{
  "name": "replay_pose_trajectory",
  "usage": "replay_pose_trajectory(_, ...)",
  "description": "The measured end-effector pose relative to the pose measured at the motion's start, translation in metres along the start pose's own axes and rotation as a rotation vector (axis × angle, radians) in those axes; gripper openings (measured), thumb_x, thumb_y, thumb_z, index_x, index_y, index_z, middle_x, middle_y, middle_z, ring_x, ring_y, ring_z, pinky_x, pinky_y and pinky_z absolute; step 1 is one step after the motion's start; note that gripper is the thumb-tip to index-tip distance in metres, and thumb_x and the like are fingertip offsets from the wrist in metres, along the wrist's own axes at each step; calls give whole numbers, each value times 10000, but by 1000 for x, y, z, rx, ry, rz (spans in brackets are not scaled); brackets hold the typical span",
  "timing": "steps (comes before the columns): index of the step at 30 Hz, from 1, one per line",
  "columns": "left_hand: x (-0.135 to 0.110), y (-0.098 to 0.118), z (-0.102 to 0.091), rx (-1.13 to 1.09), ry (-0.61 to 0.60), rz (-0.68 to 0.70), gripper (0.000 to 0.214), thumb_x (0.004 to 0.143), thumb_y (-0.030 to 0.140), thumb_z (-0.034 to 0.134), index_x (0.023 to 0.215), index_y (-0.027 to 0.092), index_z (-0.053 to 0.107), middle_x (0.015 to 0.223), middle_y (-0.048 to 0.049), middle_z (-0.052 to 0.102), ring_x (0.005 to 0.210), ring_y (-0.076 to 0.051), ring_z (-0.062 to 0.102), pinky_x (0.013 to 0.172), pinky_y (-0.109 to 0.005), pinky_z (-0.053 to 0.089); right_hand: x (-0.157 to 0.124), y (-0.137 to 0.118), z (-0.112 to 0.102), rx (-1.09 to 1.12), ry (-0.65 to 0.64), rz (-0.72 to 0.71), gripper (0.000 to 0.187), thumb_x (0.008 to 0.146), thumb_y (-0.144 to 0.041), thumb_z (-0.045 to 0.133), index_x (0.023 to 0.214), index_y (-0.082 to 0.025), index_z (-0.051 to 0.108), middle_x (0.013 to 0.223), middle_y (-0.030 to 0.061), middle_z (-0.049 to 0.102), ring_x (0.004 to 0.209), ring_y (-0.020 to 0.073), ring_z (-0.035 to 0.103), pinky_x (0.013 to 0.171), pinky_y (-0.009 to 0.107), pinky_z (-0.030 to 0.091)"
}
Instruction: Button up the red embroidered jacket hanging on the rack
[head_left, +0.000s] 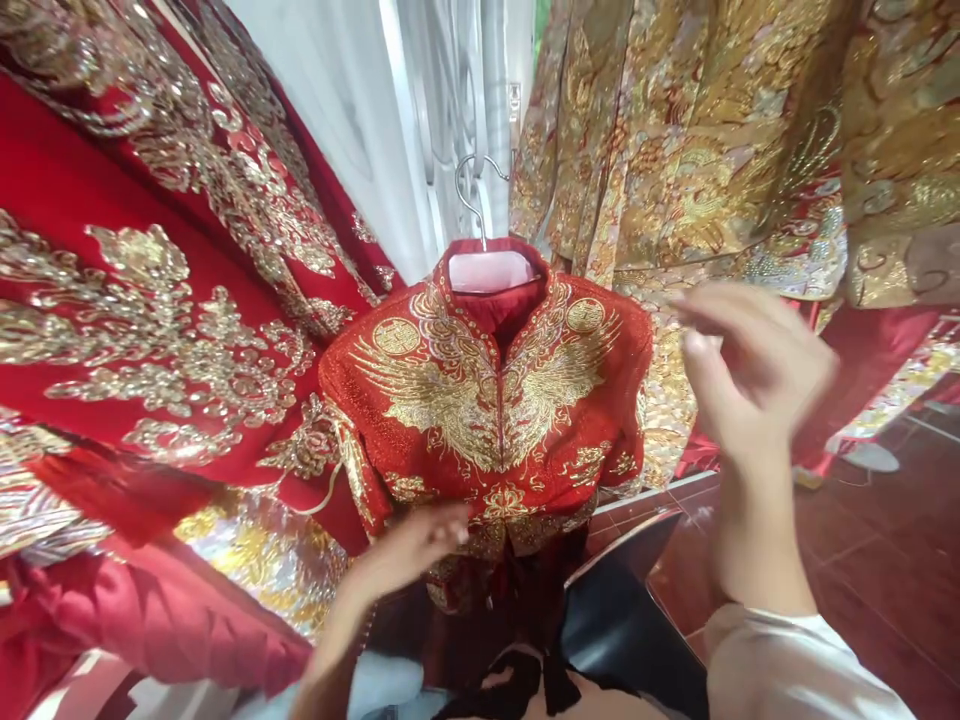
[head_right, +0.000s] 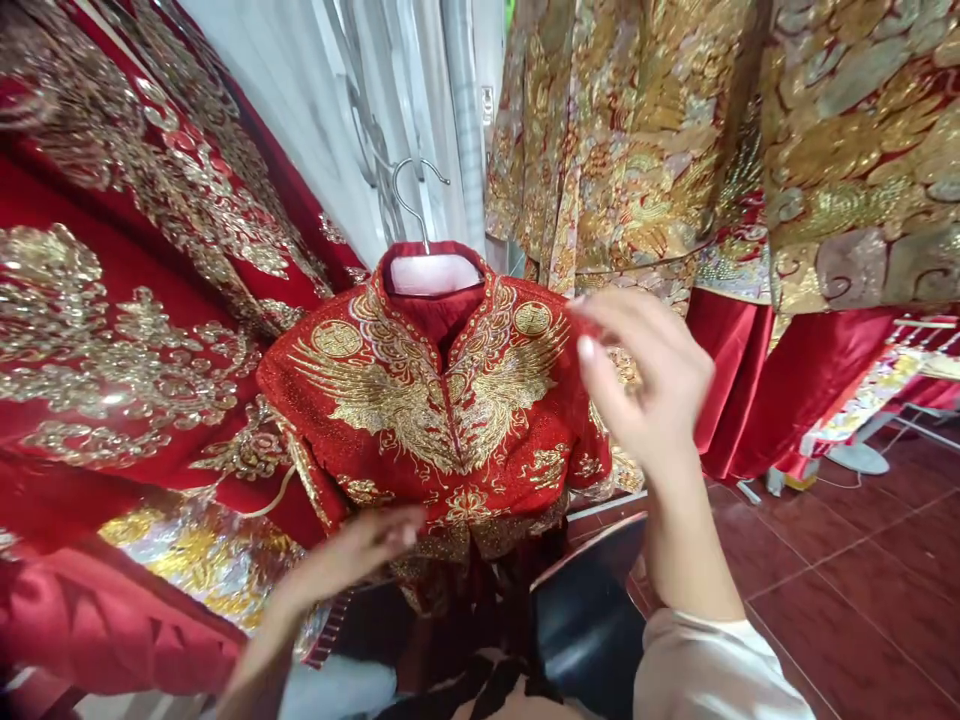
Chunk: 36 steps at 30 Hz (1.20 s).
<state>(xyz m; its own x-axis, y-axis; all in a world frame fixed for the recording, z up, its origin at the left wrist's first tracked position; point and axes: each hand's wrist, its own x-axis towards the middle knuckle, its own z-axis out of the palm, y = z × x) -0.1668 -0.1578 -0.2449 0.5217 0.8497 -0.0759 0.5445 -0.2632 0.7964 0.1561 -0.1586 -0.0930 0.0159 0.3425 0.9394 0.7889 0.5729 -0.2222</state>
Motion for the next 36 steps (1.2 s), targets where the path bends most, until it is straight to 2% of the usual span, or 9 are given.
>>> replay_pose_trajectory(3, 11, 60, -79, 324, 646, 313, 327, 848, 428, 464, 1065, 274, 654, 1156, -68, 644, 1130, -244, 560, 1036, -444, 391, 21, 65, 45, 10, -143, 44, 387, 812, -415, 565, 1126, -201, 635, 1100, 100, 661, 1025, 249, 583, 850, 429, 470)
replay_pose_trajectory(5, 30, 92, -121, 512, 895, 401, 297, 813, 440, 523, 1011, 265, 660, 1155, -64, 624, 1181, -262, 501, 1070, -458, 332, 25, 92, 64, 103, -293, 112, 392, 818, -486, 536, 1041, -186, 654, 1007, 77, 678, 947, 217, 591, 831, 389, 460)
replay_pose_trajectory(10, 66, 113, -172, 643, 742, 286, 409, 899, 428, 384, 648, 163, 566, 571, 0, 469, 615, -141, 474, 709, -296, 439, 31, 104, 77, 348, -265, 307, 487, 806, -574, 526, 524, -182, 456, 511, -33, 416, 531, 92, 399, 529, 231, 323)
replay_pose_trajectory(17, 62, 93, -179, 319, 676, 196, 423, 934, 338, 360, 550, 170, 416, 537, 48, 363, 523, -62, 311, 502, -189, 297, 36, 120, 89, 486, -386, 502, 489, 787, -595, 522, 509, -197, 459, 496, -12, 461, 508, 110, 426, 532, 260, 350)
replay_pose_trajectory(20, 61, 92, -173, 372, 702, 215, 444, 946, 335, 355, 533, 175, 382, 534, 52, 321, 523, -59, 287, 506, -189, 281, 21, 94, 93, 201, -111, 450, 387, 811, -538, 502, 635, -194, 525, 607, 19, 528, 614, 150, 491, 590, 290, 380)
replay_pose_trajectory(23, 55, 91, -162, 597, 838, 255, 423, 937, 398, 386, 666, 126, 565, 560, 44, 401, 550, -74, 340, 553, -207, 310, -5, 32, 102, 93, 191, 454, 257, 856, -449, 450, 854, -206, 532, 749, 45, 568, 725, 177, 537, 640, 311, 401)
replay_pose_trajectory(28, 43, 80, -144, 605, 910, 289, 484, 916, 466, 422, 1212, 112, 567, 1067, -71, 669, 858, -159, 580, 821, -302, 455, -29, -56, 143, 534, -166, 596, 253, 804, -393, 566, 942, -224, 439, 654, -28, 538, 584, 116, 515, 598, 261, 395)
replay_pose_trajectory(33, 42, 74, -139, 648, 924, 281, 500, 911, 442, 443, 1280, 112, 508, 1213, -105, 618, 1040, -215, 585, 940, -406, 446, -23, -52, 165, 770, -68, 672, 112, 782, -192, 501, 811, -234, 401, 623, -50, 470, 556, 89, 456, 569, 237, 371)
replay_pose_trajectory(36, 39, 69, -131, 664, 994, 302, 486, 902, 408, 461, 1286, 113, 502, 1250, -117, 589, 1128, -223, 549, 999, -414, 413, -60, -43, 154, 1087, -162, 865, 176, 745, -213, 542, 758, -238, 369, 618, -52, 500, 494, 78, 426, 468, 218, 330)
